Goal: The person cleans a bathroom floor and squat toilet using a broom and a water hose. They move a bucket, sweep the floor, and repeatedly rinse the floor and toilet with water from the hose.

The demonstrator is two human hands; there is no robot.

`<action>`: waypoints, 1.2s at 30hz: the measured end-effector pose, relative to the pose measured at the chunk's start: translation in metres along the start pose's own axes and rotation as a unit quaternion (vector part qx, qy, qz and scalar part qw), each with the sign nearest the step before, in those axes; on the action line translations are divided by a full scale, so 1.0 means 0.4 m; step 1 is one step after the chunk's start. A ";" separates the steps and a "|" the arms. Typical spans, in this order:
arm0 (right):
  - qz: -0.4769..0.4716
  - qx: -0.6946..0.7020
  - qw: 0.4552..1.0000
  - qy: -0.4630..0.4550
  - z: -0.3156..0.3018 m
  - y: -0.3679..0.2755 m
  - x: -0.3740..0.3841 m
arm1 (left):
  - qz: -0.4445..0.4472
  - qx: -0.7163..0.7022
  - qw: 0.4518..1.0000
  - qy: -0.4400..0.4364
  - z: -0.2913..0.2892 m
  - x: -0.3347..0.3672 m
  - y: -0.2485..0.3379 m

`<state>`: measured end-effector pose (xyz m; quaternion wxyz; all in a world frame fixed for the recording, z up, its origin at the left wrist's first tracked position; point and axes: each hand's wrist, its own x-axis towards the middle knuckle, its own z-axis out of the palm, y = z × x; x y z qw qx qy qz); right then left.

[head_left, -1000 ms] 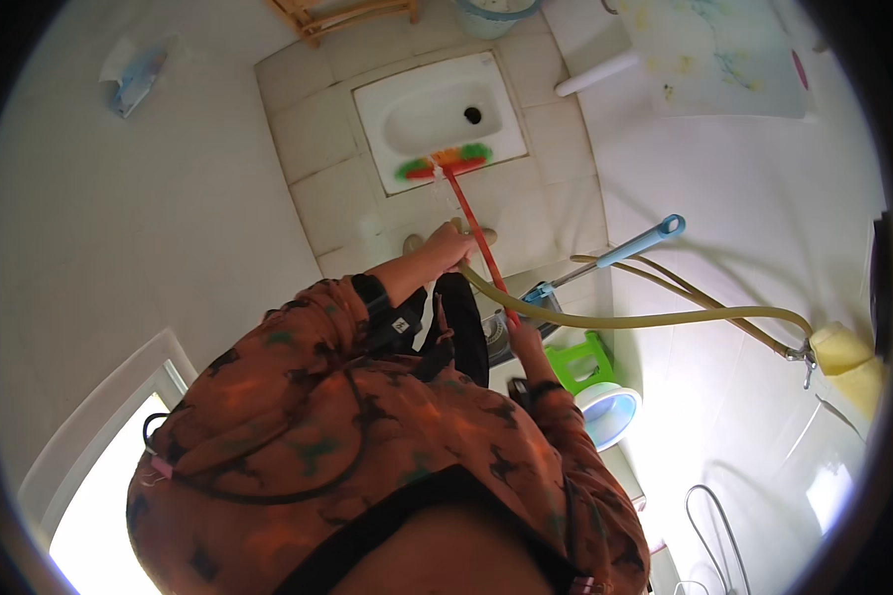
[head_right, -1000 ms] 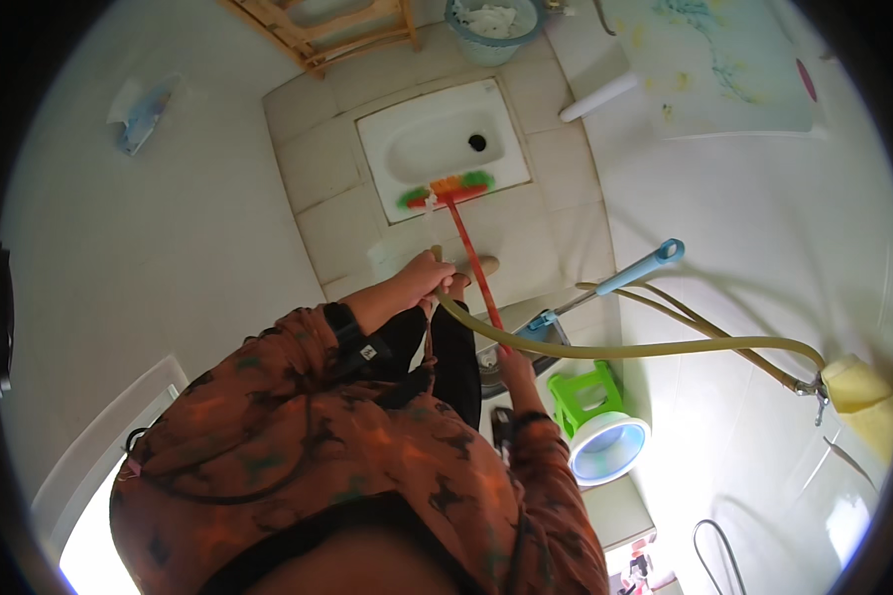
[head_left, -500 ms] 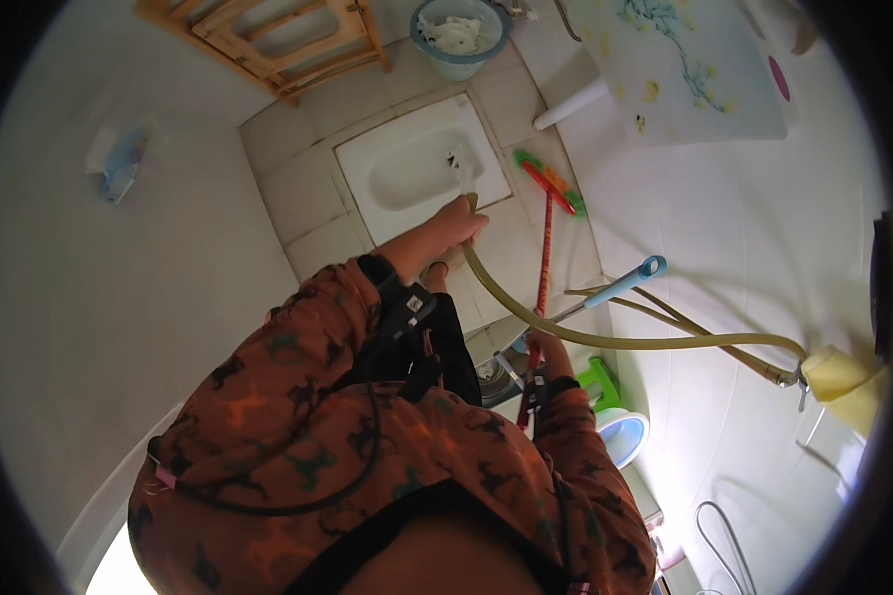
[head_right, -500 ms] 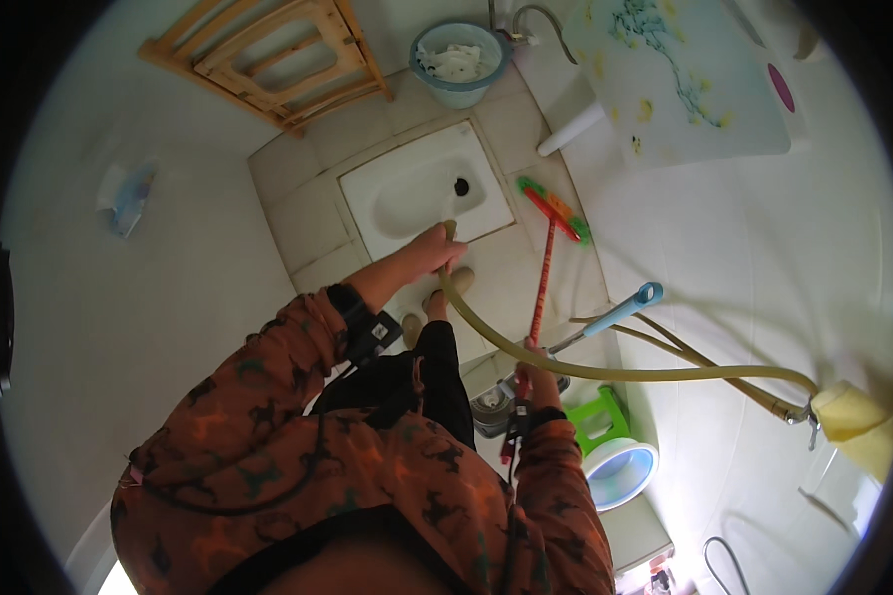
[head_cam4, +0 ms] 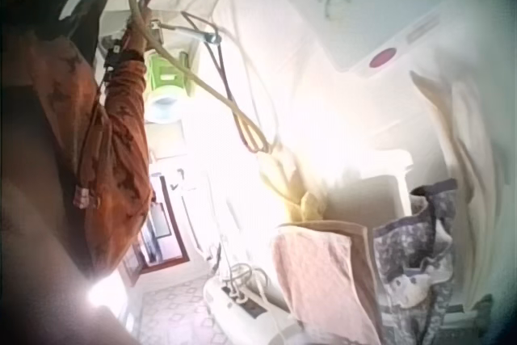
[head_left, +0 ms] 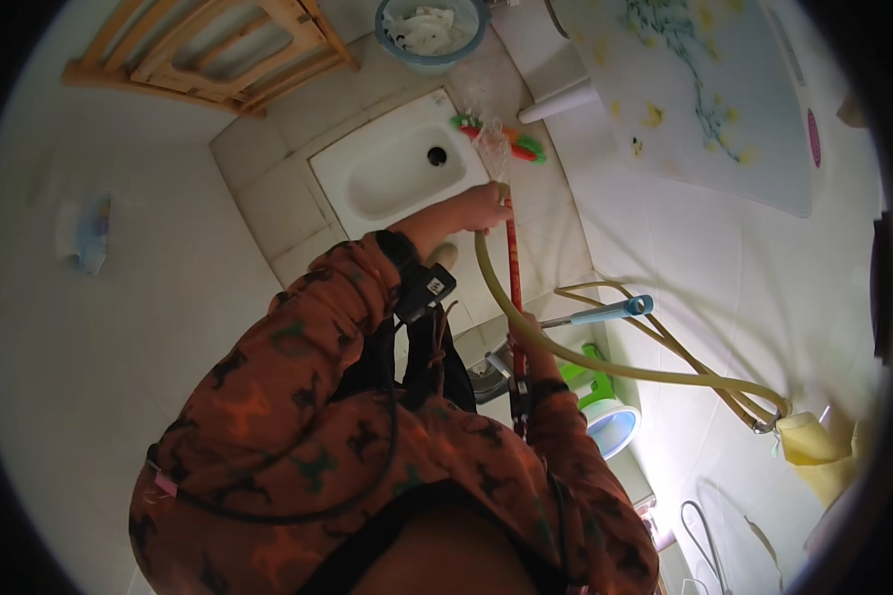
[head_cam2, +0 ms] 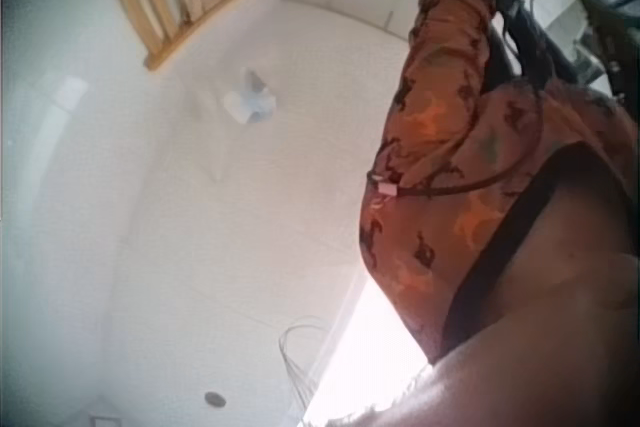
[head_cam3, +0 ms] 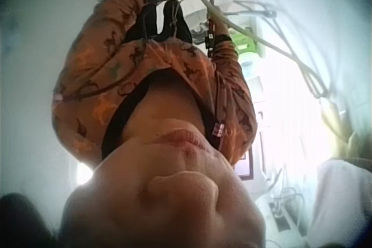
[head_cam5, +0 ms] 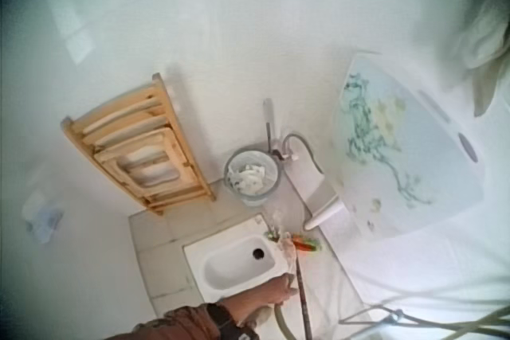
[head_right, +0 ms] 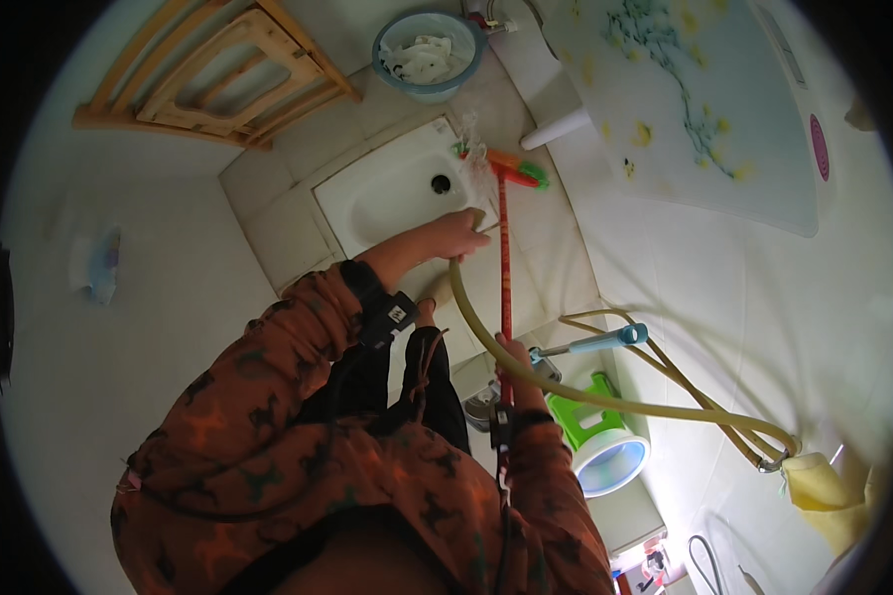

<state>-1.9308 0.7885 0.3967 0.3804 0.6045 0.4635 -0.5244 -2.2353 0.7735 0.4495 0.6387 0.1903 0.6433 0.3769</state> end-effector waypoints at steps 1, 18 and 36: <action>-0.135 -0.089 0.986 0.040 -0.004 0.021 -0.025 | 0.003 0.046 0.999 -0.022 0.004 0.019 0.011; -0.012 0.041 0.982 0.182 0.034 -0.105 -0.380 | 0.050 0.264 0.955 -0.130 -0.047 0.179 0.244; -0.036 0.082 0.995 0.042 0.171 -0.114 -0.139 | -0.111 0.101 0.977 -0.154 -0.085 0.067 0.128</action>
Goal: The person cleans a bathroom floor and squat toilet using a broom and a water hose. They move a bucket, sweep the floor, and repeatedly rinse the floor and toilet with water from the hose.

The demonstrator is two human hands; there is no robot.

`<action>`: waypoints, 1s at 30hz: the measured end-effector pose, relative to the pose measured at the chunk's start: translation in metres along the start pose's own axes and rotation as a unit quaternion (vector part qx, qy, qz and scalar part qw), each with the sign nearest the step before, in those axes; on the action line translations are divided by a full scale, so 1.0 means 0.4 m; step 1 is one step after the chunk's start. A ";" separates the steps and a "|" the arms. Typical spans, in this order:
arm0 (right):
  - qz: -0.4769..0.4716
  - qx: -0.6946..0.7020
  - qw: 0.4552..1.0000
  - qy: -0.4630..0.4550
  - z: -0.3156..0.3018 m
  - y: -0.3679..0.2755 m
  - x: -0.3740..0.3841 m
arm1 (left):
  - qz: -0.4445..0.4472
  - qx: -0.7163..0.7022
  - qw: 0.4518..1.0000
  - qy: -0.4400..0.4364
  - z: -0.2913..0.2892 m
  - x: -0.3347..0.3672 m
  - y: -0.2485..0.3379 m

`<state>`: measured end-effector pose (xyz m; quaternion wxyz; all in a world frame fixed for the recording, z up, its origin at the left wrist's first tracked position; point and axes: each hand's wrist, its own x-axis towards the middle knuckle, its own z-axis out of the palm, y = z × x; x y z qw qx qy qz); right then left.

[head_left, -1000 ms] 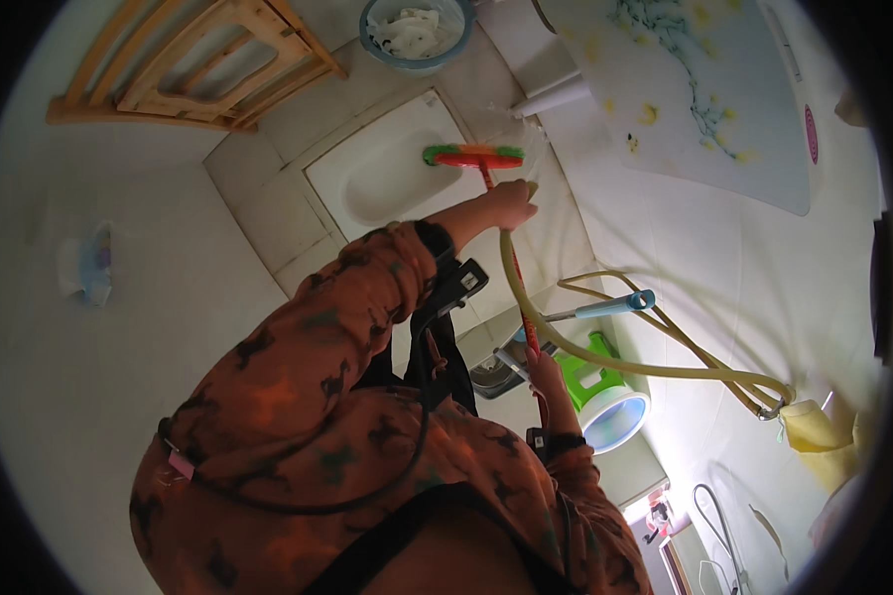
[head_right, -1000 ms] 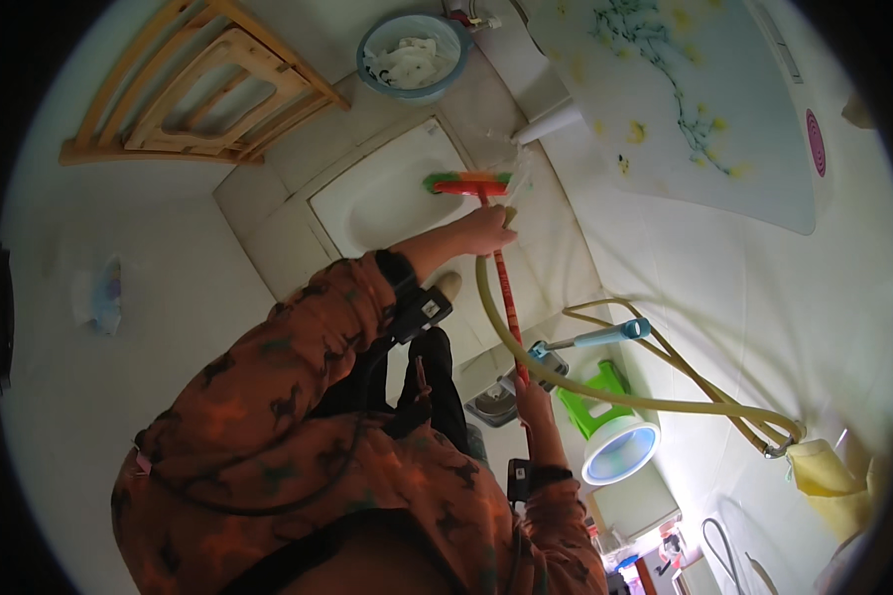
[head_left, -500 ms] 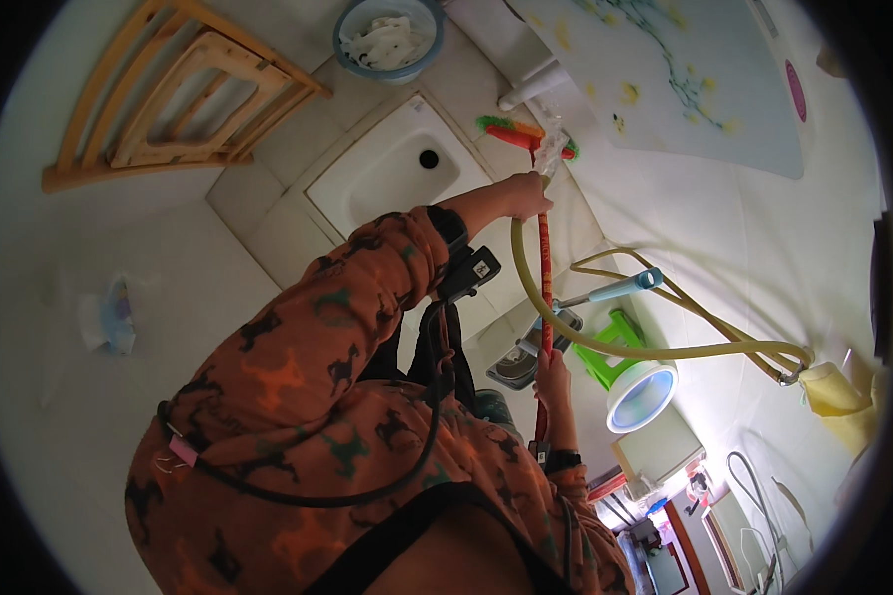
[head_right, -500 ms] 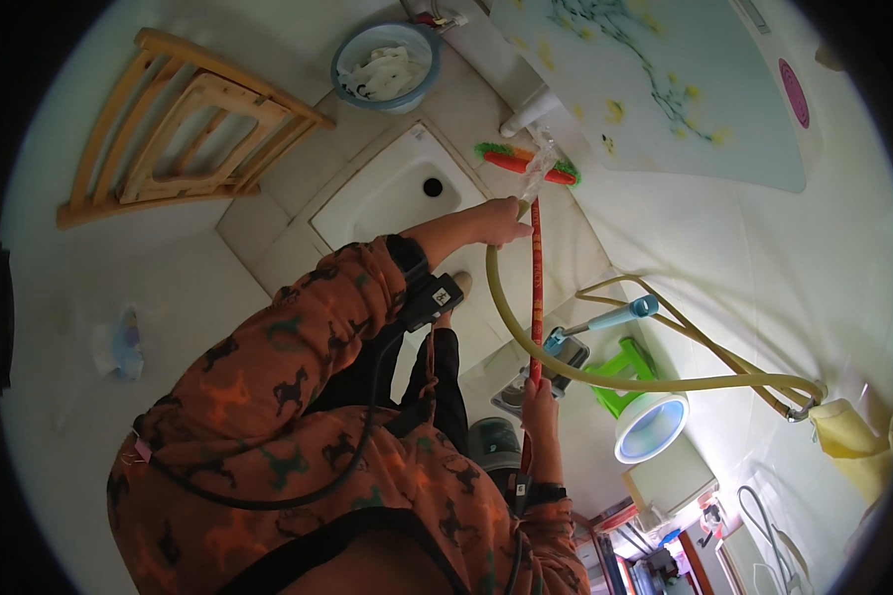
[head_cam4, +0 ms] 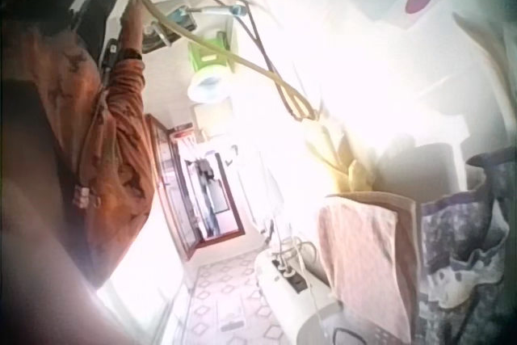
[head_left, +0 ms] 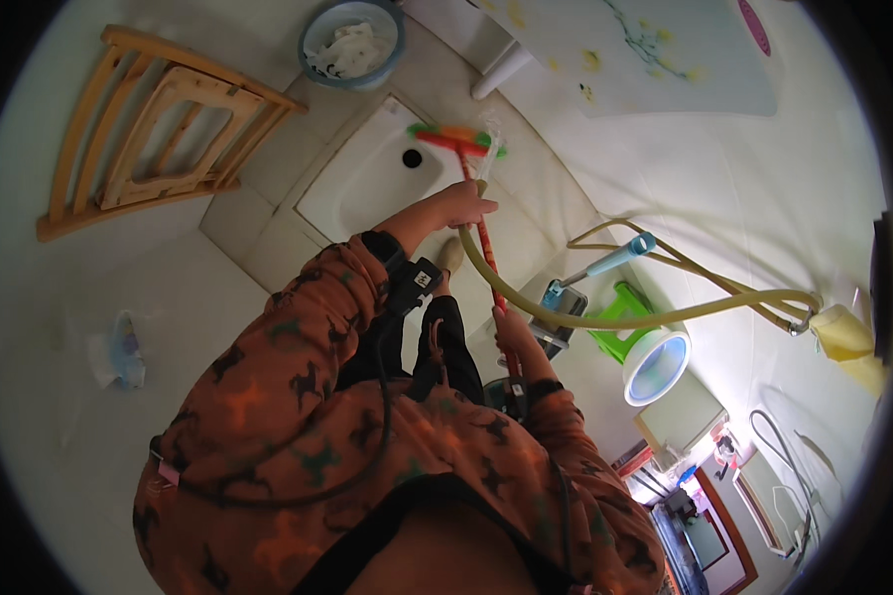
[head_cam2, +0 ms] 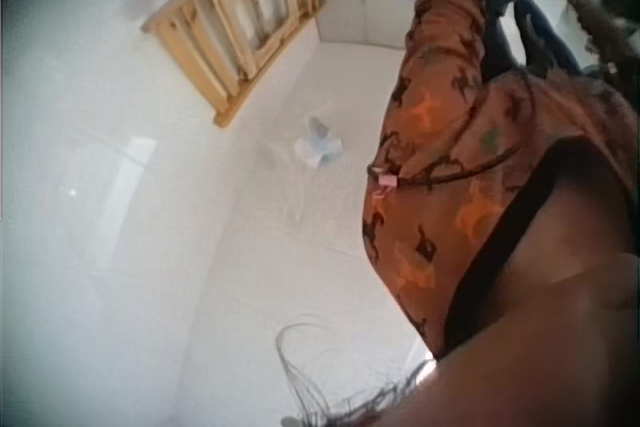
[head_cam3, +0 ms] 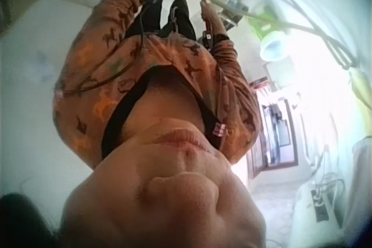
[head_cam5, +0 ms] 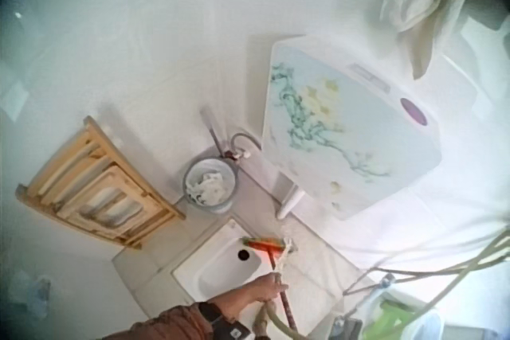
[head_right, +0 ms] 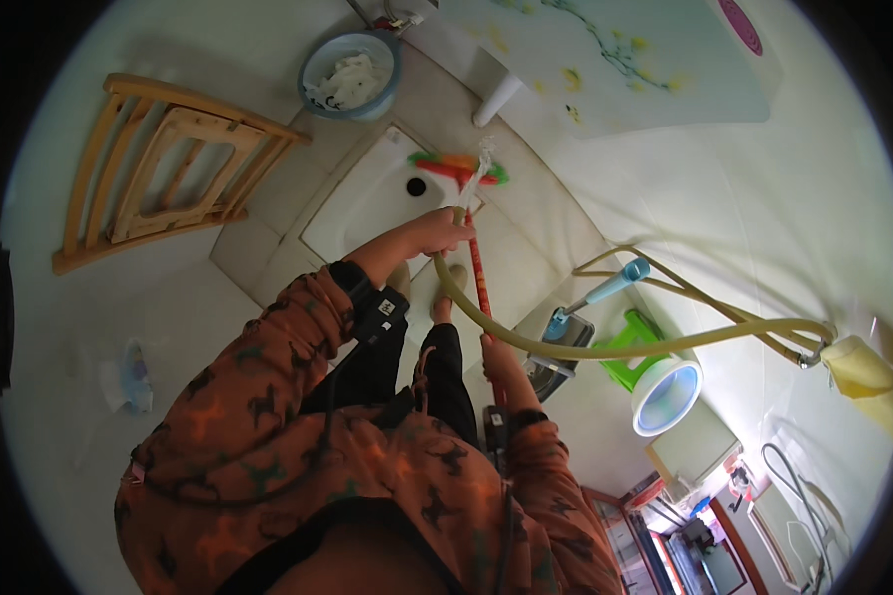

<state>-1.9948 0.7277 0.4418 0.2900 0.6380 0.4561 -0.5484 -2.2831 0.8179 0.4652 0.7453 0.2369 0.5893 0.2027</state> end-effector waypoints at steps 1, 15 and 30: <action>-0.042 -0.068 0.996 -0.025 -0.008 0.025 -0.049 | 0.009 -0.010 1.000 0.009 0.002 -0.008 -0.012; -0.029 0.150 0.986 -0.065 0.013 0.168 0.094 | -0.028 -0.036 0.999 0.004 0.089 0.007 -0.131; -0.057 -0.067 0.996 0.030 -0.029 0.259 0.158 | 0.075 0.242 0.967 0.005 0.182 0.054 -0.087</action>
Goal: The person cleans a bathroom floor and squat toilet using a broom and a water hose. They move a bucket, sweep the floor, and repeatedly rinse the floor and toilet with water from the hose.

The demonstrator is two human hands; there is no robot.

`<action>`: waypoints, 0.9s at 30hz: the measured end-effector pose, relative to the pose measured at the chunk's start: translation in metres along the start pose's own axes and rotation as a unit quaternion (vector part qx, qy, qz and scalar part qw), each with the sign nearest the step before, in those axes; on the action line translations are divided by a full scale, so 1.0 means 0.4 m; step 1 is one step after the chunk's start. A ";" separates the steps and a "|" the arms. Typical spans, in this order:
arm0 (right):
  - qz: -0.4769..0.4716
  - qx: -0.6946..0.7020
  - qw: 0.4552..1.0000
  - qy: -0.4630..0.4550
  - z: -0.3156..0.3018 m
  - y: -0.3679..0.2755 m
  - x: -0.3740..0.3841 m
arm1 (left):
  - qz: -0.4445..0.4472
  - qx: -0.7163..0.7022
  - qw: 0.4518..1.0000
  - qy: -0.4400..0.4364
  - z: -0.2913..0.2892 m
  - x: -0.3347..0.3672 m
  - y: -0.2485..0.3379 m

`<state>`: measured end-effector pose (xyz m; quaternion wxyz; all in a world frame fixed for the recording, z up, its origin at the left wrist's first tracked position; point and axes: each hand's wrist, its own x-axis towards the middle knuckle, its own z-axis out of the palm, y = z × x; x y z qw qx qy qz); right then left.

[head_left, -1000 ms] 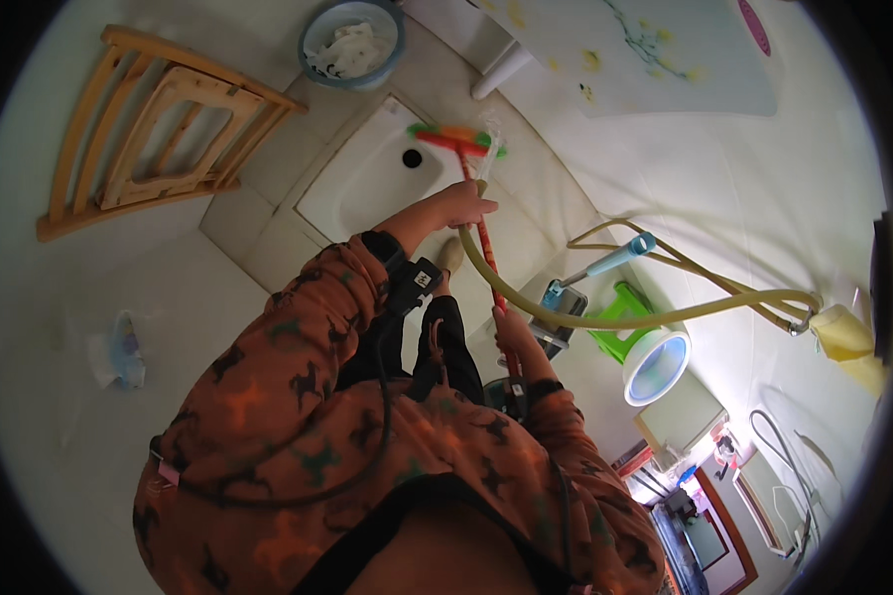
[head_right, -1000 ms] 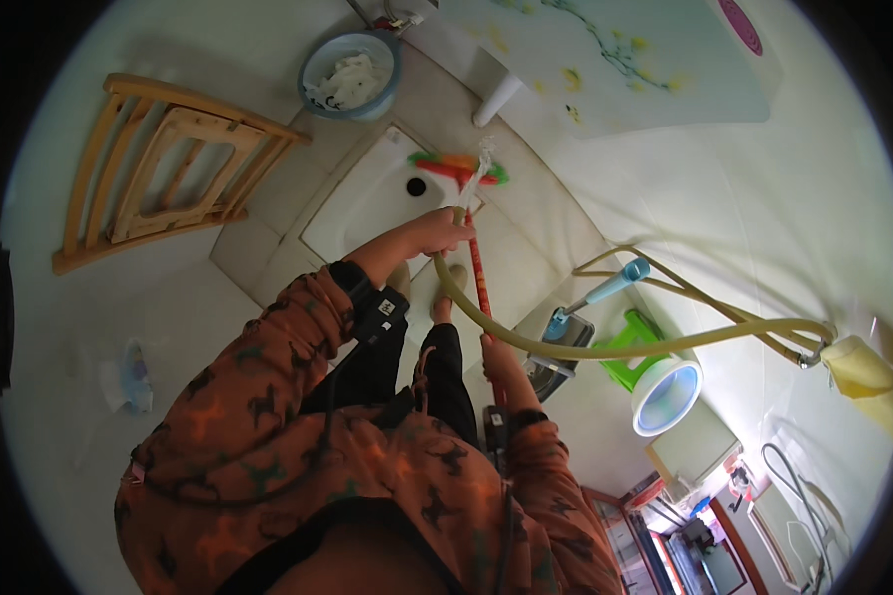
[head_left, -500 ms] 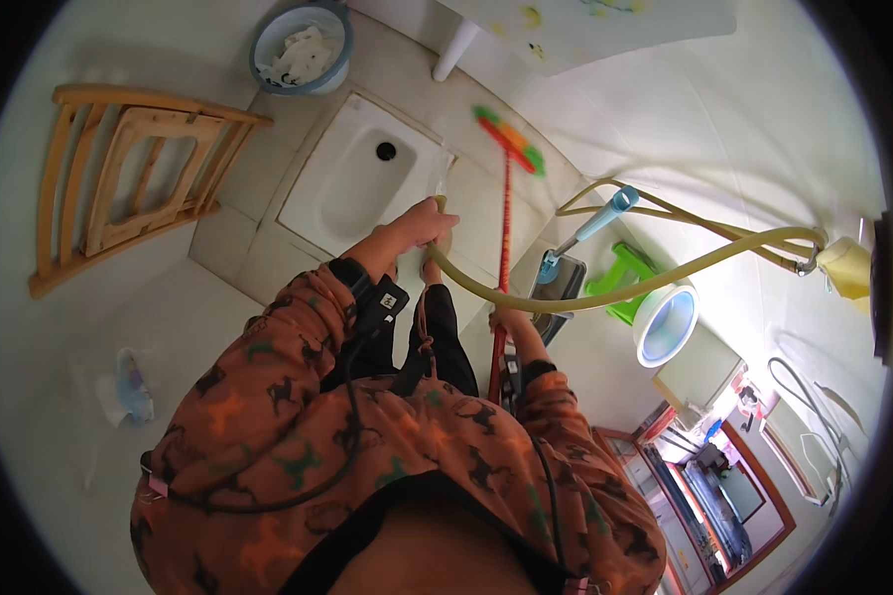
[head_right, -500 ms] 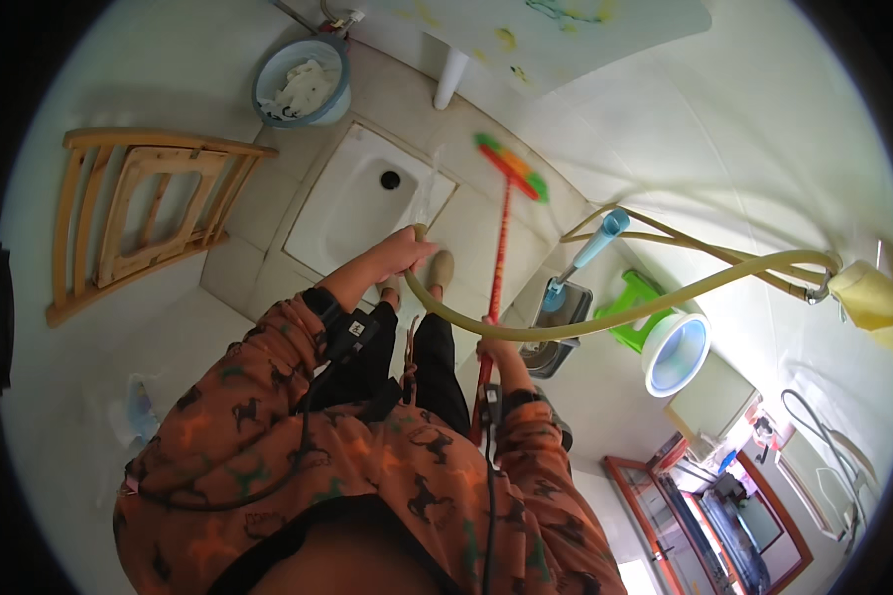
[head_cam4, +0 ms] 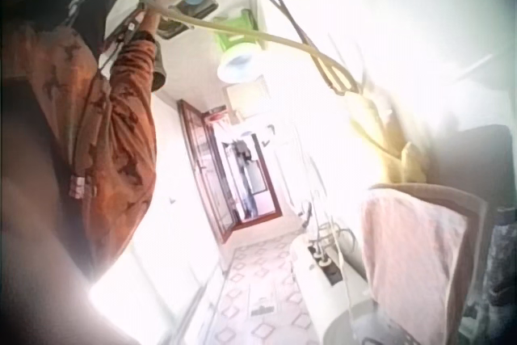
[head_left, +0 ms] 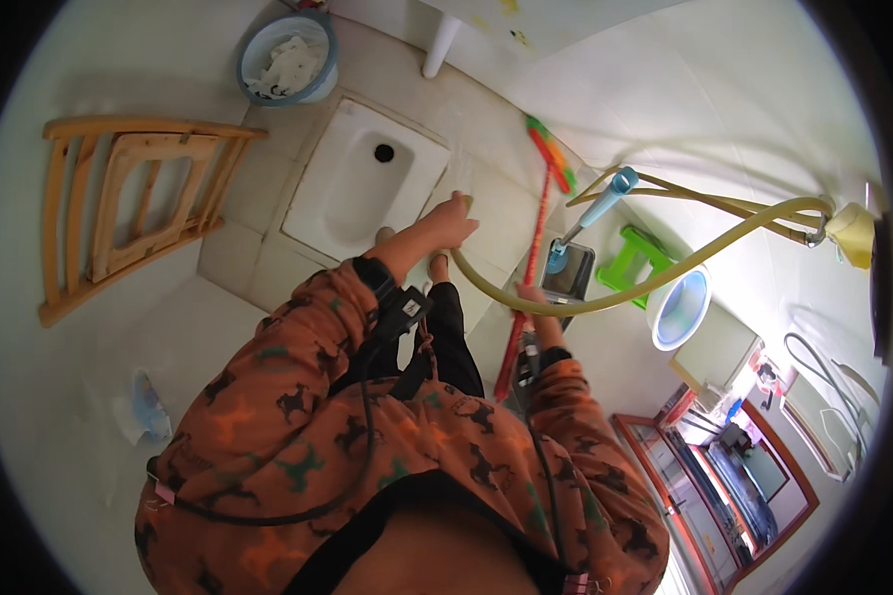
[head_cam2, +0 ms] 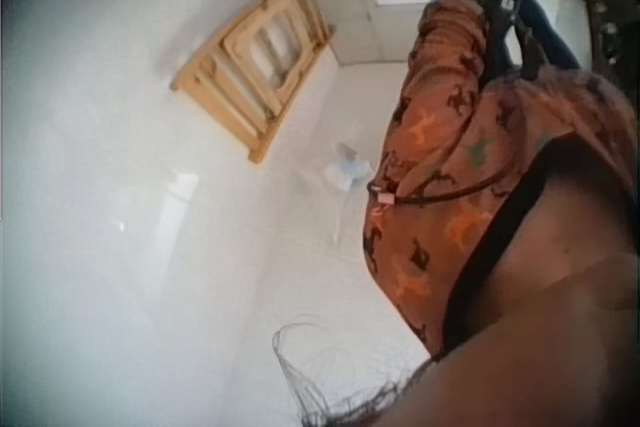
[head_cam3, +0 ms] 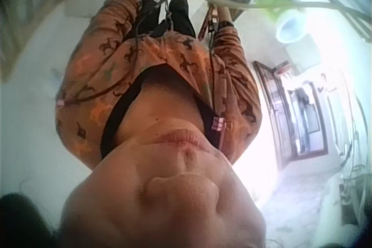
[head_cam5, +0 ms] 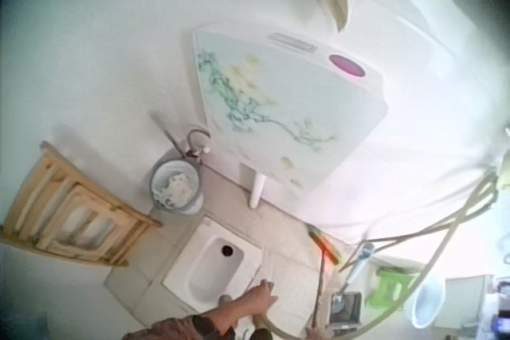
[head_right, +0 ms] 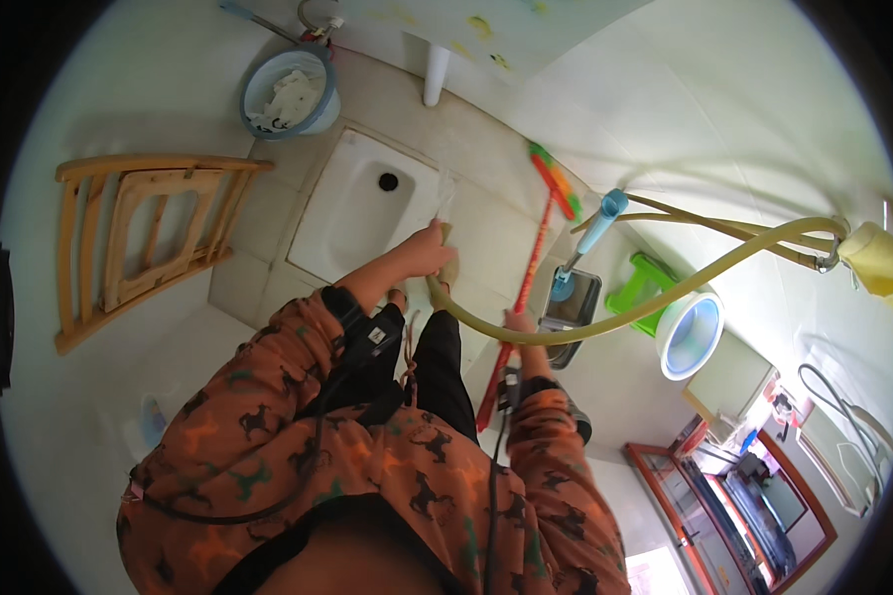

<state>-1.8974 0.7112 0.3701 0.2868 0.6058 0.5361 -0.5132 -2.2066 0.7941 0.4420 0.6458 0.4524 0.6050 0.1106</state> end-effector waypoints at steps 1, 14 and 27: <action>-0.006 -0.001 1.000 -0.009 0.027 -0.014 -0.008 | 0.016 0.034 0.999 -0.022 0.003 0.024 0.023; -0.124 -0.057 0.991 0.010 -0.182 0.018 -0.066 | 0.037 0.113 0.991 -0.062 0.043 0.099 0.119; 0.102 0.085 0.989 -0.062 -0.036 -0.254 -0.317 | -0.127 -0.272 0.952 0.057 -0.105 -0.108 -0.002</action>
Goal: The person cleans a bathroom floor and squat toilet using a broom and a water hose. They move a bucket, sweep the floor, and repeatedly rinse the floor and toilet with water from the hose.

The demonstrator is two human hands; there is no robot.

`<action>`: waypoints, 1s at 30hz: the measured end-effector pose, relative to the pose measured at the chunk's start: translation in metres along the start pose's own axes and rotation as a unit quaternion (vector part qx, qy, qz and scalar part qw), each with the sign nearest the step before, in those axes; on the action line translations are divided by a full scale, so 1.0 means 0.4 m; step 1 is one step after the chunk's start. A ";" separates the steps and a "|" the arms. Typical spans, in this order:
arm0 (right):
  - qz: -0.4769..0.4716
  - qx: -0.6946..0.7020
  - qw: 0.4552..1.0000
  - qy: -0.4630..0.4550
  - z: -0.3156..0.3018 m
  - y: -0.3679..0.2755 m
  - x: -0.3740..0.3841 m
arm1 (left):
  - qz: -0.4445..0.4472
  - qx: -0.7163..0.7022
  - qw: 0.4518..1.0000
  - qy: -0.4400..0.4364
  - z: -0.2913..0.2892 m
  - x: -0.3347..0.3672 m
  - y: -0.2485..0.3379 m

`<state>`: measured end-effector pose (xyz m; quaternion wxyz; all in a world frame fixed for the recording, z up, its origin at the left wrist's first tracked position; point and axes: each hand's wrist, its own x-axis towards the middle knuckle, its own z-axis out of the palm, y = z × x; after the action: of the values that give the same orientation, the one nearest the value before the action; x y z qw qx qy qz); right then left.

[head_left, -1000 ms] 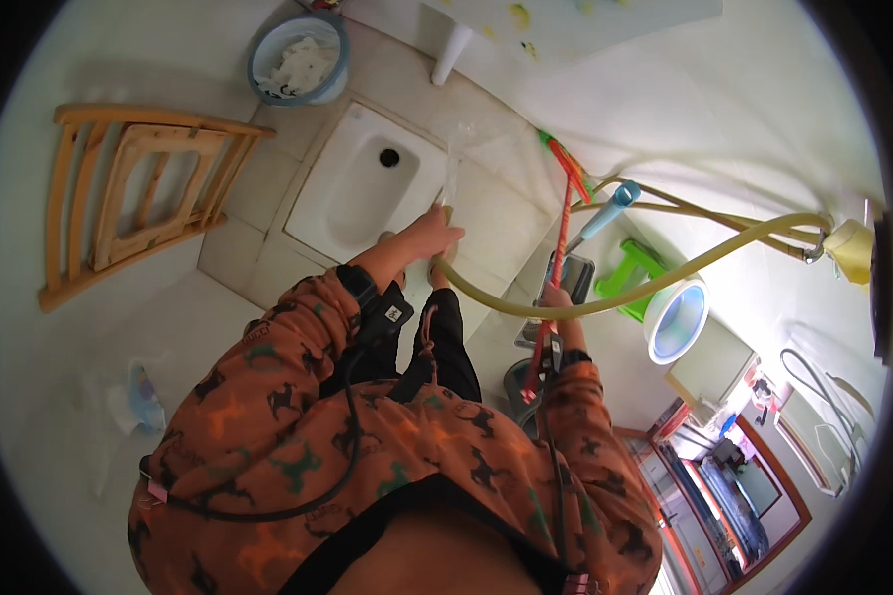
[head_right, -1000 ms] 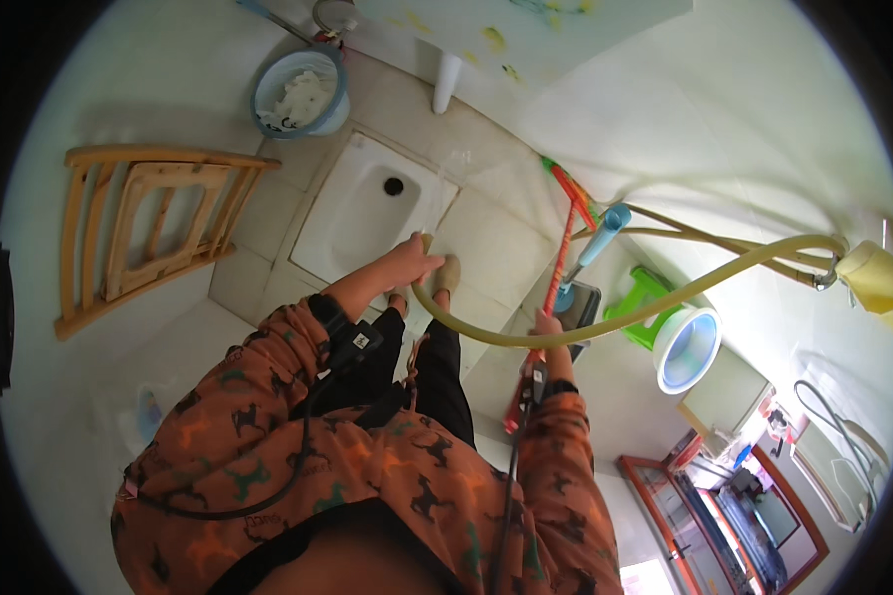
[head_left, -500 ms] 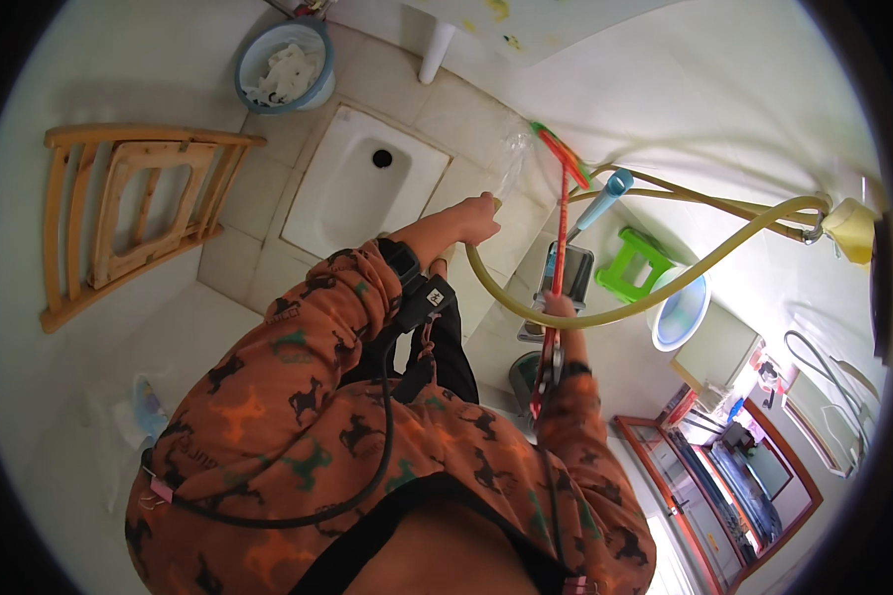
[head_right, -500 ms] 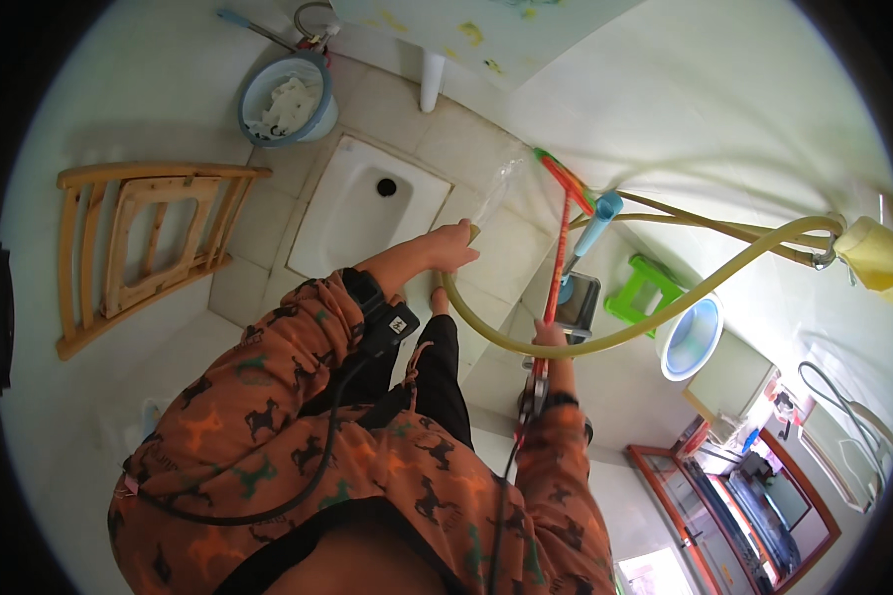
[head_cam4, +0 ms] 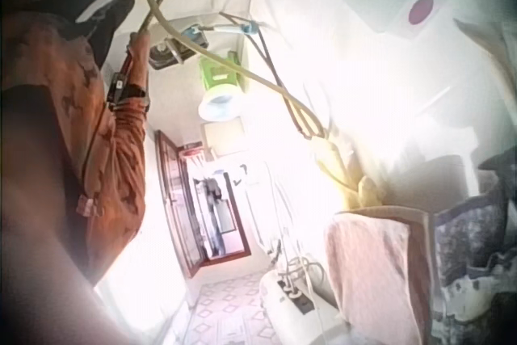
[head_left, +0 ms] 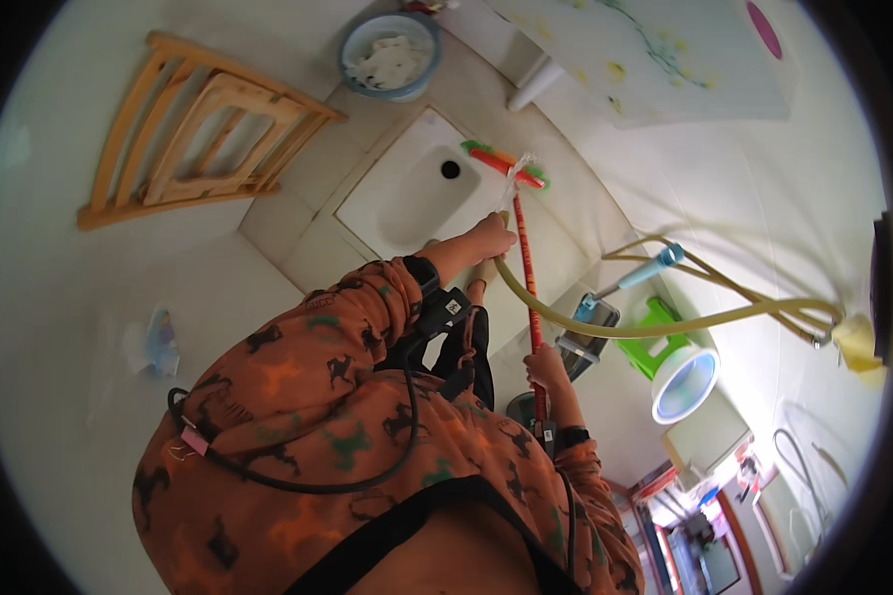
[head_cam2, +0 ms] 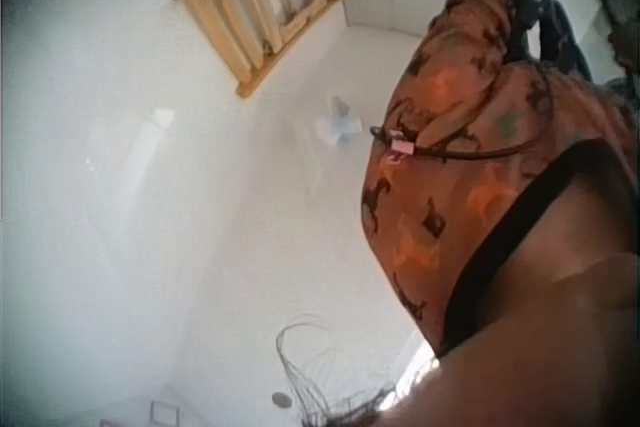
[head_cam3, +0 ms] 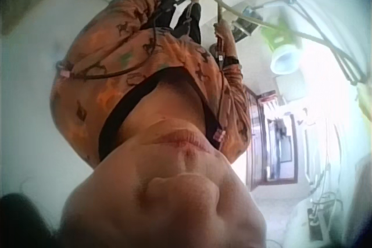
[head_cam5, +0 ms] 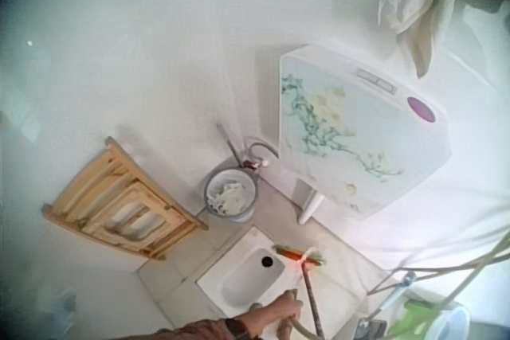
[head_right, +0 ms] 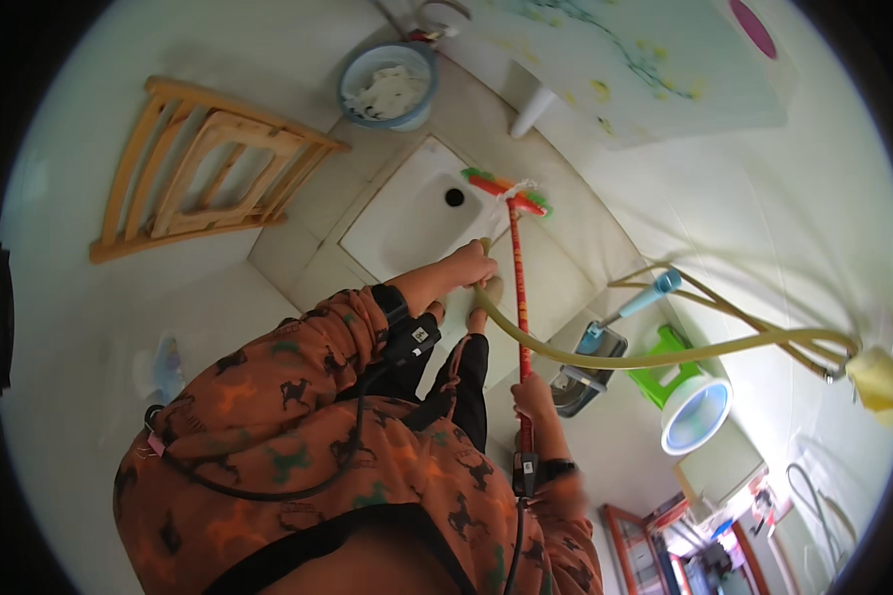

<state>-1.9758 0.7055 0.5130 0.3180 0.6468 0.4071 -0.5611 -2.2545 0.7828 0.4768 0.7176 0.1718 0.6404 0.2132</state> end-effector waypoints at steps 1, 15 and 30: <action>-0.002 -0.040 0.999 0.005 -0.030 -0.031 -0.012 | 0.013 -0.044 0.999 0.002 -0.002 -0.005 0.001; -0.086 -0.244 0.964 0.059 0.154 -0.302 -0.012 | 0.002 -0.371 0.928 -0.026 -0.155 -0.064 -0.053; -0.115 -0.431 0.893 0.061 0.199 -0.308 0.057 | 0.005 -0.481 0.874 0.071 -0.261 -0.080 -0.107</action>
<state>-2.1210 0.6977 0.4829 0.4731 0.4278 0.6992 -0.3230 -2.3573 0.7269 0.4690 0.6633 -0.2073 0.5067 0.5103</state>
